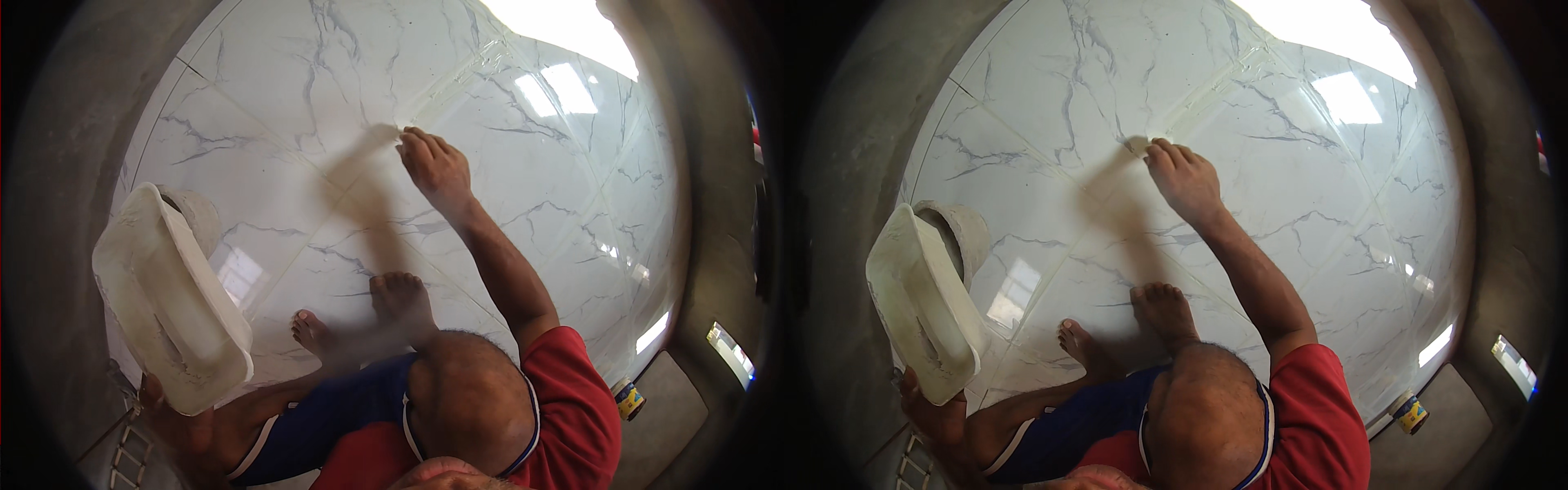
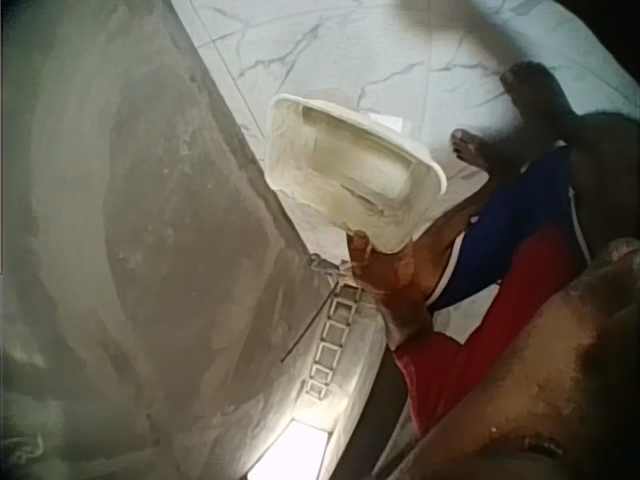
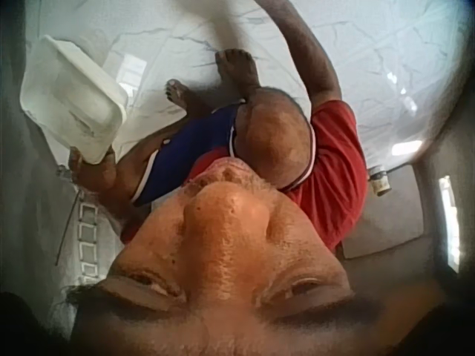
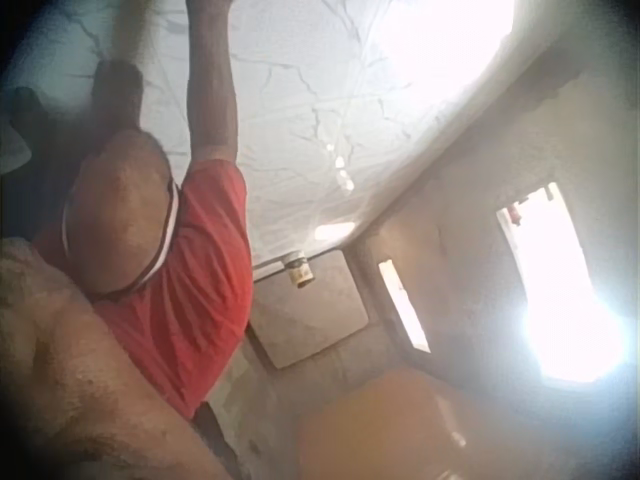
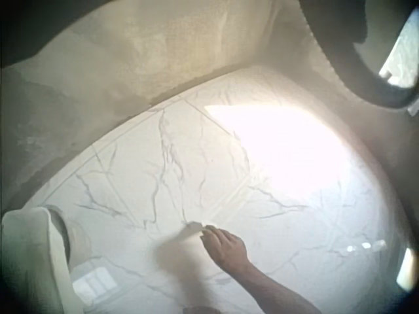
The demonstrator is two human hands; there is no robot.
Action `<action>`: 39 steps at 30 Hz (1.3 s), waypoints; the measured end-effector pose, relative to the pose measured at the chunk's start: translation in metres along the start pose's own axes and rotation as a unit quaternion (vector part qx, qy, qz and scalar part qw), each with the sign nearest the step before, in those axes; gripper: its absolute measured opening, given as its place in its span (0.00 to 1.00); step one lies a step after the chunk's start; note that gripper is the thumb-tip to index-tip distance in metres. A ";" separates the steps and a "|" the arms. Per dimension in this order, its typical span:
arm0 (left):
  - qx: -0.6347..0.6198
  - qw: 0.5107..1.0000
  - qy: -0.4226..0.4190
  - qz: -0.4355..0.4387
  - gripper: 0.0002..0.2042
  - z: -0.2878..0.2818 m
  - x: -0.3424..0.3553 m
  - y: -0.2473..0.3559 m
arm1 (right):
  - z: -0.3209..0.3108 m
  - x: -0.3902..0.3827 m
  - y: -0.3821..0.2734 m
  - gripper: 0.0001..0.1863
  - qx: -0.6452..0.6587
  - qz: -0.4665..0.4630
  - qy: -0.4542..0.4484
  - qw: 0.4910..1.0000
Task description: The person applies a white substance into the seams between floor tiles using a small tool, periodically dipping the tool into a small plastic container.
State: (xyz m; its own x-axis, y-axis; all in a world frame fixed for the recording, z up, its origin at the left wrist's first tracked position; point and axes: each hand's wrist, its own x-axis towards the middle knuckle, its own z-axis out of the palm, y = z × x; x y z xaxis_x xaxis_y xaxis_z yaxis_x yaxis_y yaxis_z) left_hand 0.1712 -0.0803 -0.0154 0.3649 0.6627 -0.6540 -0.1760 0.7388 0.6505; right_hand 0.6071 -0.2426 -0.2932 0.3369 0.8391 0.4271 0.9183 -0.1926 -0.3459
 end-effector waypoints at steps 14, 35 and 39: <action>0.178 0.970 0.145 0.084 0.21 0.000 -0.010 0.008 | -0.001 -0.014 0.037 0.21 0.460 0.493 0.036 0.738; 0.217 0.925 0.284 0.132 0.22 -0.002 -0.023 0.010 | 0.024 -0.010 -0.031 0.13 0.004 0.001 -0.054 0.999; 0.199 0.909 0.328 0.162 0.21 -0.014 -0.029 0.012 | 0.036 -0.025 -0.073 0.16 0.037 -0.026 -0.109 0.993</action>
State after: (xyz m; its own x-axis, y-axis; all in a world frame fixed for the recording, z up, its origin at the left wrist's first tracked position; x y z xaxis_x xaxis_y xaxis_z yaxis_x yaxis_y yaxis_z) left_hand 0.1452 -0.0889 0.0064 -0.2944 0.8640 -0.4085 0.2154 0.4764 0.8524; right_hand 0.5238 -0.2309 -0.3086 0.2283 0.9389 0.2576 0.9128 -0.1144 -0.3921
